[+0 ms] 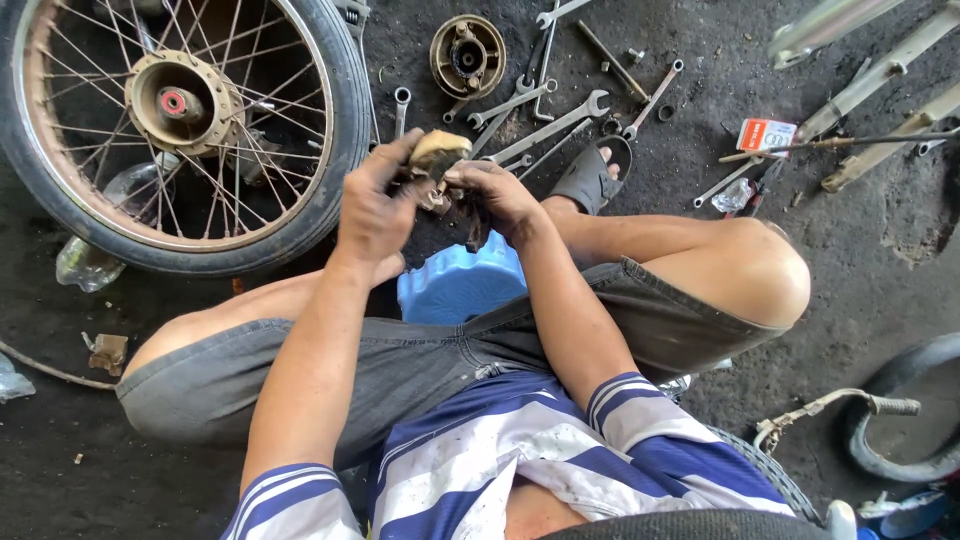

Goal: Assembling motorcycle brake shoes with springs and installing them into the brake drum on a wheel.

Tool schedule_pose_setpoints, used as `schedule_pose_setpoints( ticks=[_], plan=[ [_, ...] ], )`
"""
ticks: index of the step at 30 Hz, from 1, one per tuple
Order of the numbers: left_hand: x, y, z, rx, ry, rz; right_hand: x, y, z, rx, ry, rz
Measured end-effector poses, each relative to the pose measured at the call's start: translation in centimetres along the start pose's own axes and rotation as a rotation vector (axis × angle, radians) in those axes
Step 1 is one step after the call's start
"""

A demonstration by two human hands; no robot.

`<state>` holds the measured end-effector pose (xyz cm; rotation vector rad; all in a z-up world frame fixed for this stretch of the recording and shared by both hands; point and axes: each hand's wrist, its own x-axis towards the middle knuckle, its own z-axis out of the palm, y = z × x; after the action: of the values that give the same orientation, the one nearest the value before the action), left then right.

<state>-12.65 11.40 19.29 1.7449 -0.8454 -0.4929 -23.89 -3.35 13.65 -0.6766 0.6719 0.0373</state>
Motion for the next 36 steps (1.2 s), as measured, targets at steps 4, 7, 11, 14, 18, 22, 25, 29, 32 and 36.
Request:
schedule_pose_setpoints(
  ticks=[4,7,11,14,18,22,25,29,32,36],
  plan=[
    [-0.3,0.7,1.0,0.145,-0.029,0.046,0.6,0.9,-1.0,-0.094,0.047,-0.113],
    [0.0,0.0,0.9,0.056,-0.003,0.019,1.6,1.7,-2.7,-0.129,0.056,-0.095],
    [0.4,-0.2,0.8,0.056,-0.035,0.016,-0.1,-0.1,-1.1,-0.133,0.027,-0.039],
    [-0.3,-0.4,2.3,0.317,-0.089,0.159,0.2,0.2,-1.9,-0.053,-0.002,-0.007],
    [-0.7,-1.0,2.4,0.602,-0.102,0.330,5.5,5.0,-7.5,-0.156,-0.024,0.015],
    [0.6,-0.6,1.9,0.069,-0.008,0.008,0.6,1.4,-3.6,0.014,0.064,0.078],
    [0.4,-3.3,2.2,-0.074,-0.074,-0.160,1.0,1.2,-3.1,0.056,0.053,0.072],
    [-0.3,-11.2,3.2,-0.005,0.131,-0.634,3.4,1.8,-4.0,0.057,0.304,0.116],
    [-2.6,-20.6,5.4,0.215,0.115,-0.869,2.8,1.7,-3.8,0.154,0.571,0.083],
    [-1.2,-17.6,8.6,0.340,0.099,-0.852,4.4,4.4,-7.1,0.262,0.697,0.018]
  ],
)
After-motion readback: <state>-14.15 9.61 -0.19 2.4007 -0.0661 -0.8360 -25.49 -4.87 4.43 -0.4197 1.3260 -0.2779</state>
